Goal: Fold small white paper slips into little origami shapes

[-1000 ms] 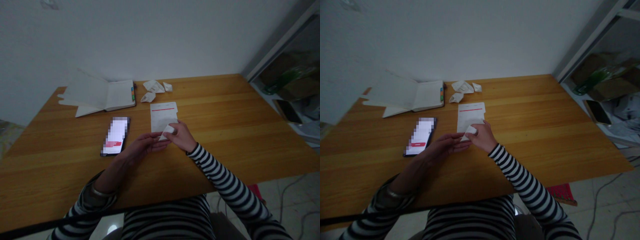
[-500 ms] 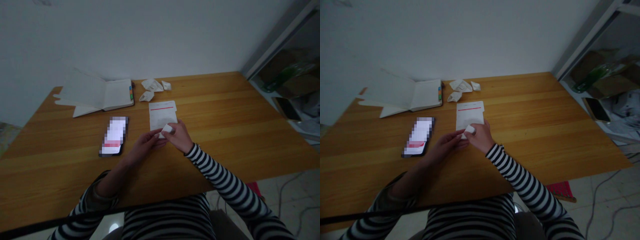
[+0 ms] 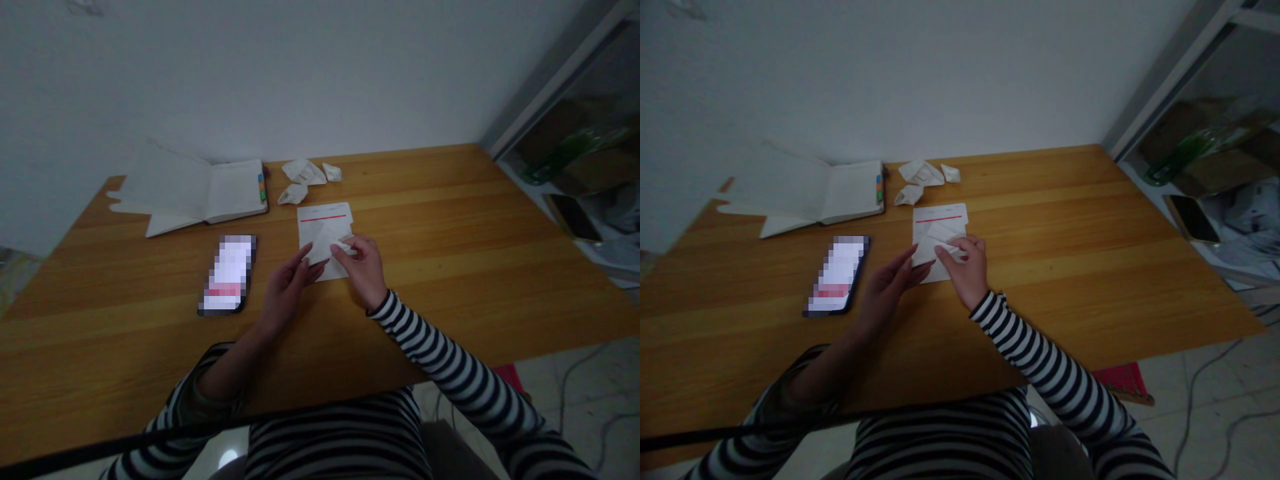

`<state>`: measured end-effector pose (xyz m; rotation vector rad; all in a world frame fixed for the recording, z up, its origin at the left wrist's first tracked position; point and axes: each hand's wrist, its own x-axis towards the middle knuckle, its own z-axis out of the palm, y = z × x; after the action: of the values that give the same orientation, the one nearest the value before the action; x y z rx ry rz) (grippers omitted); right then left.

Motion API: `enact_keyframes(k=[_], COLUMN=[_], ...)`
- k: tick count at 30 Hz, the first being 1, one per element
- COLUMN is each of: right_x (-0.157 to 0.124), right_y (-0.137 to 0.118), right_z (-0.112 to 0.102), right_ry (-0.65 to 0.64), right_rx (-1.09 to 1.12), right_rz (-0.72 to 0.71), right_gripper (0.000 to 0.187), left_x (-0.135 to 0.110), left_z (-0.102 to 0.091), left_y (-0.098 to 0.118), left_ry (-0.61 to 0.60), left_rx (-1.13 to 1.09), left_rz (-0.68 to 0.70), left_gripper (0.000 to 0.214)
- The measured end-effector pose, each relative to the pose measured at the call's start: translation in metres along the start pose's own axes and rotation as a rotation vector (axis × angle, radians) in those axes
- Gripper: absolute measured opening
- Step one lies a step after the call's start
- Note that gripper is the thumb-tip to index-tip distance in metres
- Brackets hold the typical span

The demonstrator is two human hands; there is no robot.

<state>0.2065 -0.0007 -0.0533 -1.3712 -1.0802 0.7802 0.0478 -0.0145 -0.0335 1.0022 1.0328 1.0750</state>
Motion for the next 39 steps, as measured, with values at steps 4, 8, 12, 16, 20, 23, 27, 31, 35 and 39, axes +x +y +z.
enact_keyframes(k=[4, 8, 12, 16, 20, 23, 27, 31, 35, 39], right_x=[0.003, 0.003, 0.003, 0.002, 0.002, 0.002, 0.003, 0.006, 0.009, 0.012], right_y=[-0.008, -0.013, -0.012, -0.009, -0.007, -0.004, -0.002, 0.0, -0.002, -0.007], right_z=[-0.003, -0.003, 0.0, 0.001, 0.003, 0.004, 0.004, 0.002, -0.001, -0.005], right_ry=[-0.198, -0.198, -0.186, -0.155, -0.107, -0.088, -0.069, -0.084, -0.145, -0.268], right_rx=[0.278, 0.436, 0.502, 0.535, 0.518, 0.488, 0.404, 0.306, 0.254, 0.217], right_rz=[0.256, 0.335, 0.359, 0.374, 0.346, 0.307, 0.243, 0.183, 0.124, 0.091], right_gripper=[0.036, 0.037, 0.037, 0.037, 0.035, 0.032, 0.033, 0.034, 0.03, 0.025], left_x=[-0.002, -0.003, -0.002, -0.002, -0.003, -0.004, -0.005, -0.004, -0.003, -0.003], left_z=[0.001, 0.001, 0.0, 0.0, 0.002, 0.003, 0.004, 0.002, 0.001, -0.001], left_y=[-0.001, -0.001, -0.001, -0.003, -0.005, -0.004, -0.001, 0.001, 0.004, 0.005], left_ry=[0.013, 0.019, 0.033, 0.033, 0.014, 0.006, -0.02, -0.067, -0.072, -0.075], left_rx=[0.045, 0.055, 0.046, 0.047, 0.032, 0.013, -0.001, -0.027, -0.043, -0.055], left_rz=[0.031, 0.032, 0.024, 0.015, -0.006, -0.015, -0.041, -0.098, -0.134, -0.145], left_gripper=[0.057, 0.057, 0.059, 0.06, 0.059, 0.059, 0.057, 0.058, 0.057, 0.054])
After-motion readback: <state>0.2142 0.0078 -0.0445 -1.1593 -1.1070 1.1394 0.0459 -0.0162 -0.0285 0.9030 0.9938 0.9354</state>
